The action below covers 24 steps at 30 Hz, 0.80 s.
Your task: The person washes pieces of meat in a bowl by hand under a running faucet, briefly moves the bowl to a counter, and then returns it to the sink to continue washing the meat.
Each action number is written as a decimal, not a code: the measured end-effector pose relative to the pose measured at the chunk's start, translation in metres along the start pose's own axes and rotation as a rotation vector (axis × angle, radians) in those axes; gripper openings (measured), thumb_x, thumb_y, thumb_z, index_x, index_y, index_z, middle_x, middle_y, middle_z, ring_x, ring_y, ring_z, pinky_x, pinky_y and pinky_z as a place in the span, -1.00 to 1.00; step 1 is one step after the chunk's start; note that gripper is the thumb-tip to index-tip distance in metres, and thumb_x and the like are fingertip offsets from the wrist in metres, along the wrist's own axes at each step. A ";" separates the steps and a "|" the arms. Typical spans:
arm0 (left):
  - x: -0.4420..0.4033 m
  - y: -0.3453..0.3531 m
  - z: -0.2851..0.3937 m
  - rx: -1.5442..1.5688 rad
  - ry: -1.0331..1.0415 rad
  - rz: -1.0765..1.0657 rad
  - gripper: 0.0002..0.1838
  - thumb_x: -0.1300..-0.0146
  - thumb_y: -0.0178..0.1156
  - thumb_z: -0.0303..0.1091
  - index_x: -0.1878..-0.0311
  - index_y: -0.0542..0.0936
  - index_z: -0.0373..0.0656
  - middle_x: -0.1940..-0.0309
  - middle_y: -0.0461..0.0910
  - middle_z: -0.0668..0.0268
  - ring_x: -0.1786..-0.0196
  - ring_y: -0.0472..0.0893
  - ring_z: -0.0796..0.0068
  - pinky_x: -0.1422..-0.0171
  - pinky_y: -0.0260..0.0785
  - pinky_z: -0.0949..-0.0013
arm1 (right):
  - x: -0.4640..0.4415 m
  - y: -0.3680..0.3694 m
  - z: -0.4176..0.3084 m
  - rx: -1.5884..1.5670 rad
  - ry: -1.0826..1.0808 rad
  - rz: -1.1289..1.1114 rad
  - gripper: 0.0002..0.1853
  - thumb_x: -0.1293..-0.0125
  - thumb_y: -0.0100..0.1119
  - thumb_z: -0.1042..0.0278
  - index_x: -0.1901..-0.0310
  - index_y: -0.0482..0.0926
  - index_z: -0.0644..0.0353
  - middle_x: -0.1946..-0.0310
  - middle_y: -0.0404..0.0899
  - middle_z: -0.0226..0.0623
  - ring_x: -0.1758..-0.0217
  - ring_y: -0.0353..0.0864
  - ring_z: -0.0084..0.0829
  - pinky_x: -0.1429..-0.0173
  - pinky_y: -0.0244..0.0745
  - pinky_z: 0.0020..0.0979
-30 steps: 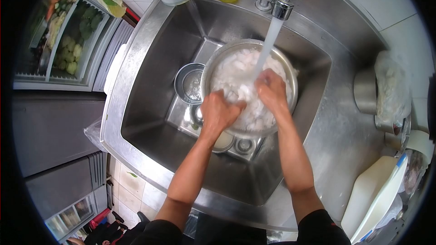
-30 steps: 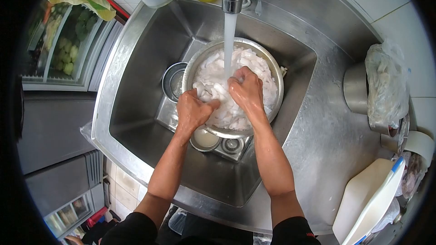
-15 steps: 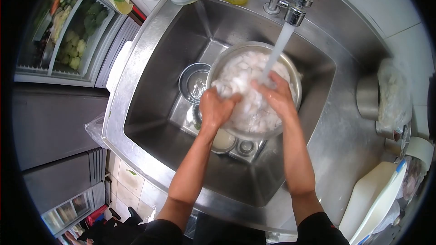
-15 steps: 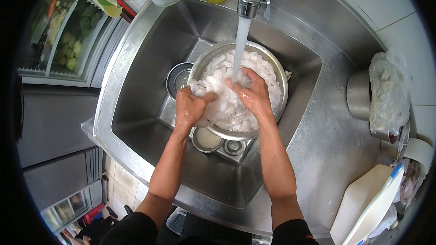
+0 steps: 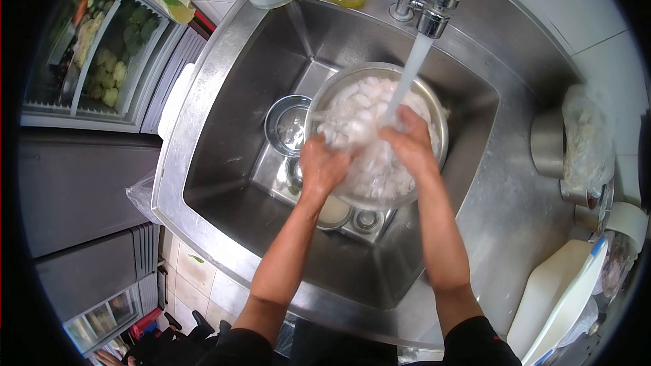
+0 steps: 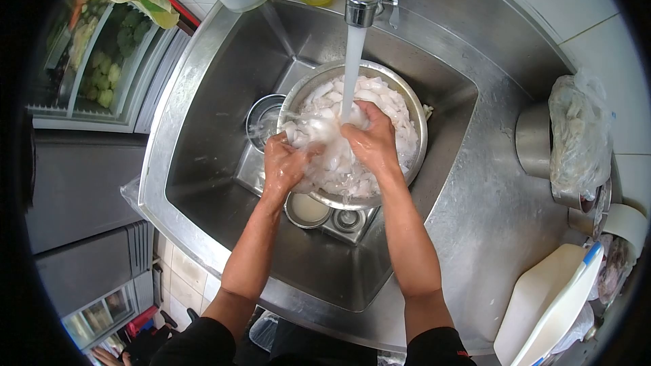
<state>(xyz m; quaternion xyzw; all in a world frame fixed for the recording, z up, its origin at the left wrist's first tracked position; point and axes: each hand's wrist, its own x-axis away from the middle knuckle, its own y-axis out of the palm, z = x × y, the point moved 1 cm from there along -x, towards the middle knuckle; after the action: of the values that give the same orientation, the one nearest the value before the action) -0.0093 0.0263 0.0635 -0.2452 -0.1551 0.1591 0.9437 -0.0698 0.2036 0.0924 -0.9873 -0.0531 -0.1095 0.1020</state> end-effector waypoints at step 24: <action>0.003 -0.016 0.035 -0.037 -0.151 -0.098 -0.56 0.03 0.44 -0.28 0.19 0.65 -0.50 0.35 0.72 0.03 0.33 0.70 0.33 0.16 0.53 0.32 | 0.011 0.005 -0.007 0.258 0.188 -0.110 -0.15 -0.25 0.30 0.01 -0.41 0.20 0.39 -0.28 0.34 0.30 -0.37 0.38 0.04 -0.42 0.28 -0.19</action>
<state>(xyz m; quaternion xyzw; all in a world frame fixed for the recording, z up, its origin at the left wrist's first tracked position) -0.0163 0.0287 0.1015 -0.2419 -0.2406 0.1277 0.9313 -0.0603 0.1986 0.1007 -0.9469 -0.1110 -0.1993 0.2265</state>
